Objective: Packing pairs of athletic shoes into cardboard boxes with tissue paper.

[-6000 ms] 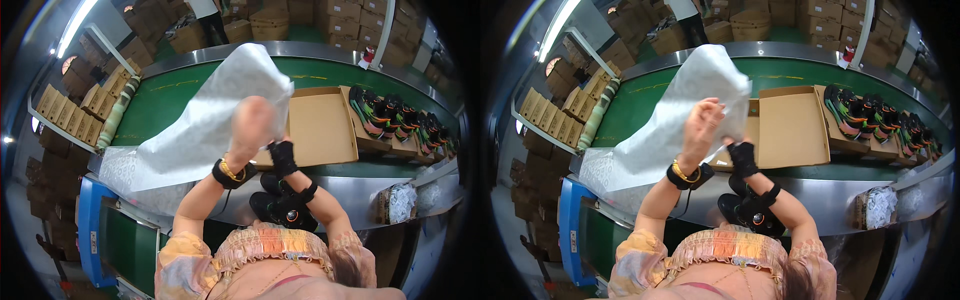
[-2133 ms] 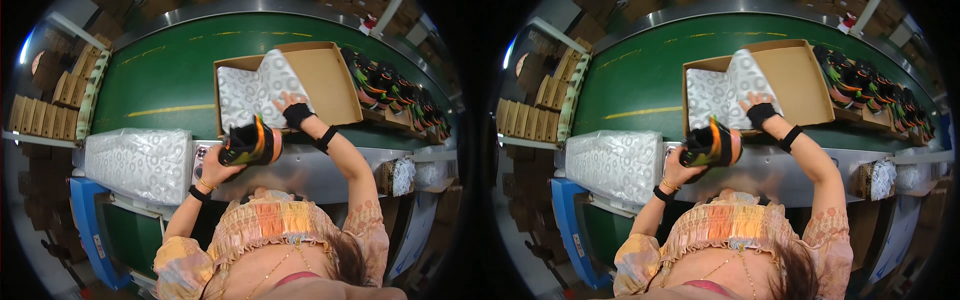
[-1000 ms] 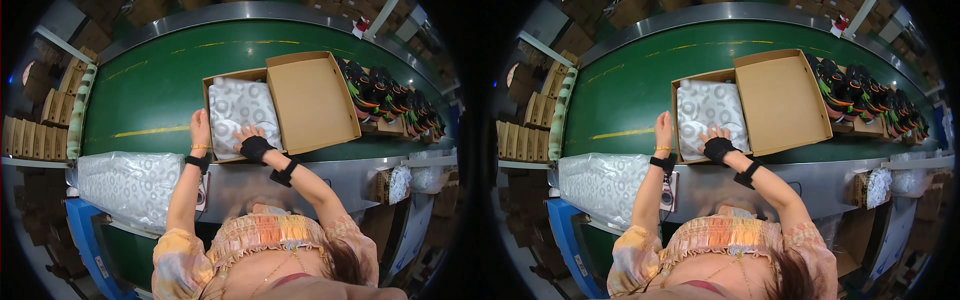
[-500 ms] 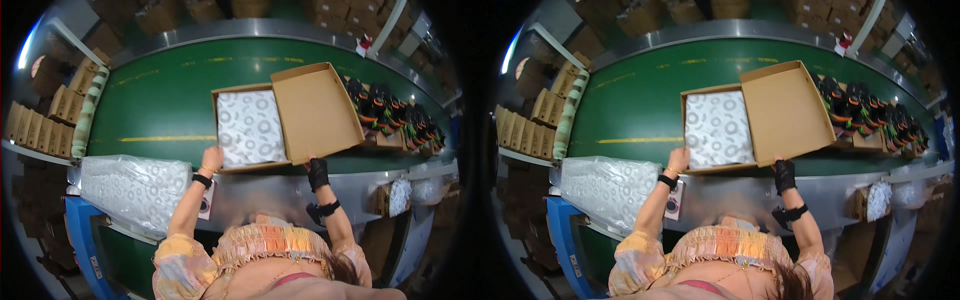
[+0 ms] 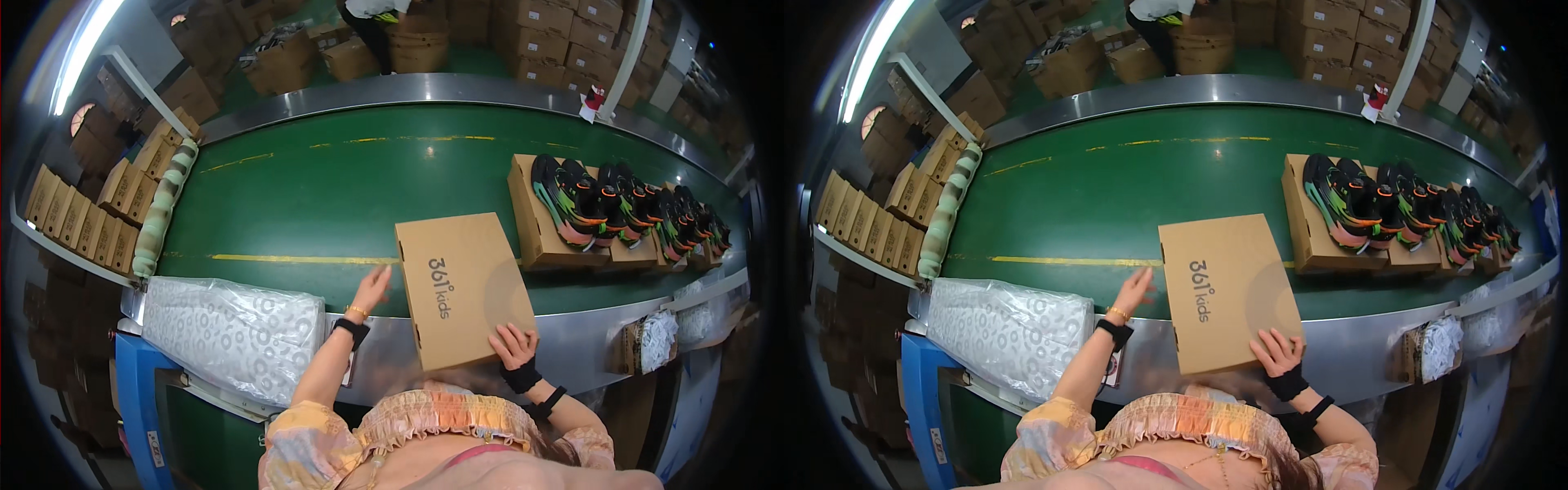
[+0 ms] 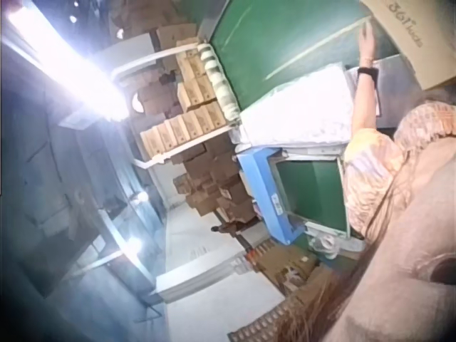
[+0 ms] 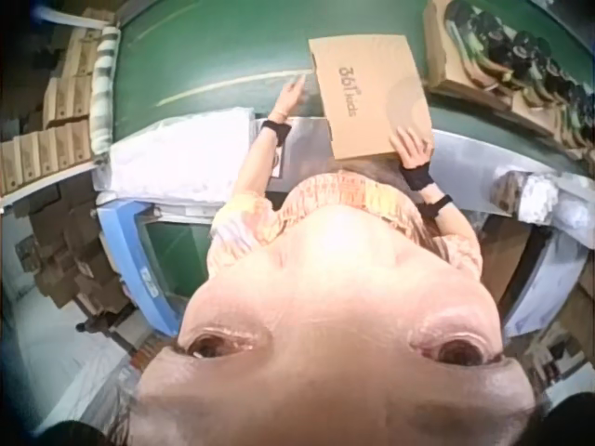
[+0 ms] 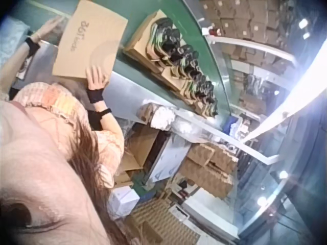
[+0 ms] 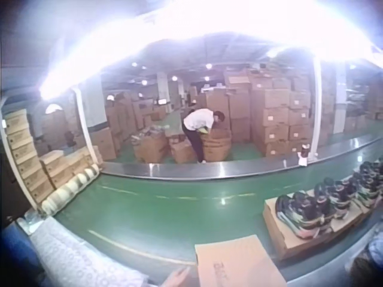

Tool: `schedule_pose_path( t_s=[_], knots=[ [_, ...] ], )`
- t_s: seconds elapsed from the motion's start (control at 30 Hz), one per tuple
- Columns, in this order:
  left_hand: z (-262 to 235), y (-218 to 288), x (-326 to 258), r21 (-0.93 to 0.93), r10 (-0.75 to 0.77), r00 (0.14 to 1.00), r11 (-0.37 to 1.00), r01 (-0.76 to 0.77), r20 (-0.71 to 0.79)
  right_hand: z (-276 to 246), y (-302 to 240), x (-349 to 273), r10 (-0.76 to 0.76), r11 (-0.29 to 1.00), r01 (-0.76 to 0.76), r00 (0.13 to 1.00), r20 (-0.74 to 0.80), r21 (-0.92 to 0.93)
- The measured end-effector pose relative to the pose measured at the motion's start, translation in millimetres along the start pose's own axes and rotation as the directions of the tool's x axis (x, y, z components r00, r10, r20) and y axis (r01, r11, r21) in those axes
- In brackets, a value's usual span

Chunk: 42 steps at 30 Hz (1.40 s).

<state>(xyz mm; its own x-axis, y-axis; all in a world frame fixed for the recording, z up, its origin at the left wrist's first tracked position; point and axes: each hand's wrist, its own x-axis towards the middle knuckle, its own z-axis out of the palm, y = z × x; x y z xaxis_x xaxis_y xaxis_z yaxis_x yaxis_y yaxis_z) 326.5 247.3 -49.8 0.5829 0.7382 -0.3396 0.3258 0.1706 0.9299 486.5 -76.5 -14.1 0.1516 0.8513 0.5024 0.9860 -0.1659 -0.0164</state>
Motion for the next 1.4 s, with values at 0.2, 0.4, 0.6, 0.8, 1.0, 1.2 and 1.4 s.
schedule_pose_path(
  t_s=[0.2,0.4,0.6,0.8,1.0,1.2,1.4],
  knots=[
    [35.1,23.7,49.8,-0.089,0.063,0.997,0.994,-0.059,0.05,-3.9,21.6,-28.7,-0.091,0.994,0.086,0.992,-0.092,-0.063],
    [57.7,0.6,61.8,-0.136,-0.091,0.992,0.986,0.102,0.084,12.7,32.4,-37.0,0.025,0.99,-0.058,0.969,-0.244,-0.127],
    [90.8,-21.4,-8.4,-0.365,-0.083,0.923,0.902,0.23,0.376,21.4,45.2,-19.8,0.028,0.992,-0.057,0.967,-0.252,-0.108],
    [94.0,-21.1,-28.9,-0.481,-0.16,0.965,0.842,0.244,0.21,15.4,60.9,2.0,-0.016,1.0,0.013,0.978,-0.208,-0.013],
    [32.5,13.7,-121.5,-0.641,0.13,0.964,0.725,-0.251,-0.231,-20.5,132.7,71.1,-0.065,0.996,0.088,0.882,-0.466,0.029],
    [-62.8,6.0,-265.5,-0.677,-0.082,0.745,0.49,-0.549,-0.662,-47.7,229.7,119.9,0.298,0.917,-0.31,0.951,-0.083,-0.25],
    [-89.3,-36.4,-355.5,-0.413,-0.371,0.331,0.167,-0.895,-0.868,-48.0,267.0,140.1,0.463,0.87,-0.493,0.798,0.385,-0.023]
  ],
)
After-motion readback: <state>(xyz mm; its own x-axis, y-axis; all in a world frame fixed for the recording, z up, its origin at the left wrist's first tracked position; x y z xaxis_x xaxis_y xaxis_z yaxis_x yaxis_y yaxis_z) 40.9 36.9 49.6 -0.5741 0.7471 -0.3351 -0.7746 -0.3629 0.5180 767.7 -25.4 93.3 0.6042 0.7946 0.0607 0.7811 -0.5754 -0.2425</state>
